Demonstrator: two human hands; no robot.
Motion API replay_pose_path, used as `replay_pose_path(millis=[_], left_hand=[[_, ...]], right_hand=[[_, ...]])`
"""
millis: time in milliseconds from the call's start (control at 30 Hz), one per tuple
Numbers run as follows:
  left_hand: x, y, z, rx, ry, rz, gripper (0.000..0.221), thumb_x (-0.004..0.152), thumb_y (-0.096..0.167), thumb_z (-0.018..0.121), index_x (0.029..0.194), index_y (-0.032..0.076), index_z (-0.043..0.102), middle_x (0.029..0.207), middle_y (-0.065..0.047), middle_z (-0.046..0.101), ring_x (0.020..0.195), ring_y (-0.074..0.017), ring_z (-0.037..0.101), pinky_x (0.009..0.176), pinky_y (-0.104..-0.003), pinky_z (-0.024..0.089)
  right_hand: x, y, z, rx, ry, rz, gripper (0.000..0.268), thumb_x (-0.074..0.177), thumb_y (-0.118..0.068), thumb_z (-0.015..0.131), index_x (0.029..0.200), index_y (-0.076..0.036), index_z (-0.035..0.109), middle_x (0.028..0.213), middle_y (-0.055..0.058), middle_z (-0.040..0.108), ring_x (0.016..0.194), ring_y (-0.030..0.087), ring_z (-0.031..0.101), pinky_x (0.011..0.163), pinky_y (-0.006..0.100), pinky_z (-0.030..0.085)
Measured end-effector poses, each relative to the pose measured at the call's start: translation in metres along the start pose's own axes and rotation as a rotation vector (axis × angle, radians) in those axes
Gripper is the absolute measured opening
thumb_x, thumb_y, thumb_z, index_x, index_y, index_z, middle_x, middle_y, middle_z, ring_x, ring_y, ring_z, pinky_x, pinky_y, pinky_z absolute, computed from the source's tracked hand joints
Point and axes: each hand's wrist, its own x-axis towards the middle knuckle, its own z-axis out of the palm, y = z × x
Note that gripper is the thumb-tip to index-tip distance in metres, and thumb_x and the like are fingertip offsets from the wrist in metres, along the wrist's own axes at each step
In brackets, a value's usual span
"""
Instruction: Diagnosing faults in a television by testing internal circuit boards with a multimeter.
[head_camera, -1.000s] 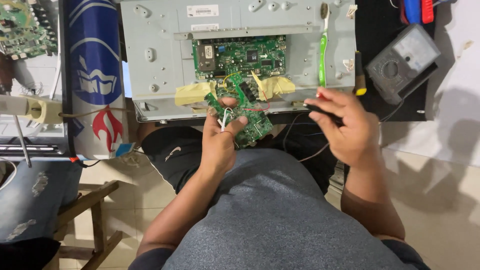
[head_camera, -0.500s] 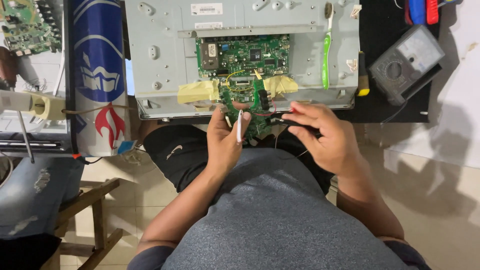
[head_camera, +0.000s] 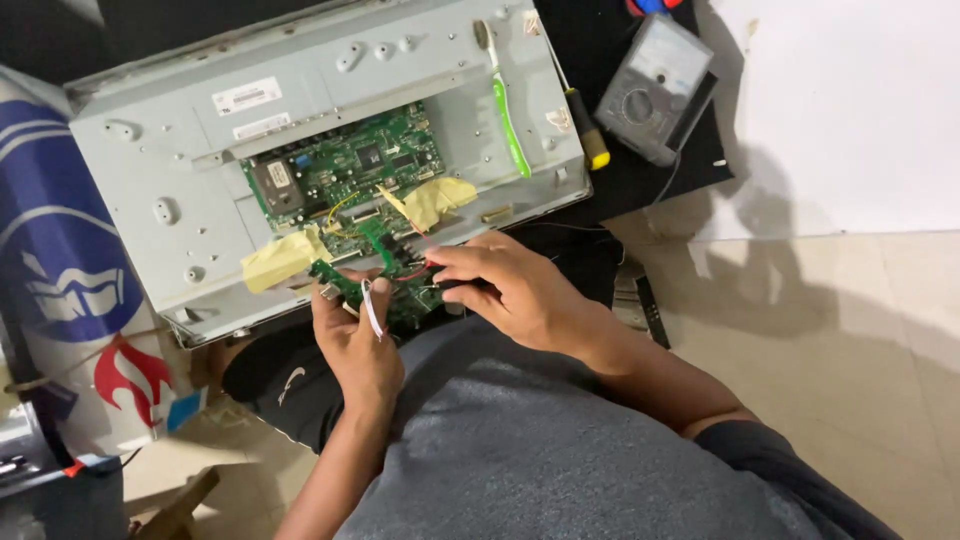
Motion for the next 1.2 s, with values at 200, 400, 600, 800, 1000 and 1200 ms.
replay_pose_path(millis=[200,400,600,800,1000,1200], left_hand=[[-0.002,-0.007,-0.002,0.038,-0.009,0.047,0.032,0.093,0.002,0.079,0.113,0.009,0.055,0.102,-0.006,0.067,0.088,-0.0080,0.057,0.081,-0.027,0.049],[-0.003,-0.003,0.000,0.067,-0.038,0.036,0.032,0.095,0.002,0.076,0.107,0.010,0.048,0.101,-0.009,0.068,0.083,-0.0066,0.054,0.070,-0.025,0.045],[-0.002,0.002,-0.002,0.021,-0.047,-0.021,0.029,0.097,0.004,0.074,0.108,0.009,0.047,0.100,-0.014,0.070,0.077,-0.0100,0.059,0.065,-0.028,0.048],[-0.003,0.009,0.004,0.021,-0.052,-0.014,0.031,0.097,0.004,0.074,0.112,0.010,0.048,0.099,-0.010,0.068,0.077,-0.0090,0.059,0.064,-0.026,0.047],[-0.003,0.008,0.007,0.023,-0.041,-0.015,0.031,0.095,0.003,0.076,0.110,0.008,0.049,0.095,-0.010,0.068,0.074,-0.0089,0.059,0.064,-0.025,0.048],[-0.004,-0.011,-0.006,0.035,-0.027,-0.046,0.023,0.099,0.010,0.071,0.111,0.008,0.051,0.100,-0.014,0.072,0.076,-0.0111,0.065,0.065,-0.025,0.054]], right_hand=[[-0.002,0.012,-0.004,-0.092,0.028,-0.069,0.044,0.096,-0.015,0.076,0.137,-0.007,0.064,0.103,0.007,0.081,0.100,0.031,0.071,0.090,0.043,0.058],[-0.002,0.017,-0.012,-0.118,0.035,-0.044,0.040,0.099,-0.016,0.072,0.139,-0.015,0.067,0.105,0.002,0.081,0.099,0.027,0.068,0.085,0.036,0.057],[-0.013,0.032,-0.012,-0.111,0.020,-0.013,0.038,0.094,-0.014,0.077,0.131,-0.016,0.072,0.102,0.000,0.081,0.100,0.027,0.067,0.083,0.038,0.058],[-0.023,0.041,-0.013,-0.103,0.102,0.014,0.034,0.092,-0.014,0.079,0.126,-0.018,0.074,0.104,0.004,0.077,0.099,0.027,0.069,0.083,0.040,0.058],[-0.017,0.030,-0.021,-0.051,0.069,0.017,0.039,0.096,-0.009,0.074,0.134,-0.012,0.068,0.101,0.007,0.078,0.100,0.029,0.069,0.085,0.039,0.059],[-0.023,0.043,-0.020,-0.116,0.124,0.028,0.022,0.092,-0.015,0.079,0.113,-0.020,0.079,0.099,0.007,0.073,0.100,0.032,0.070,0.071,0.040,0.059]])
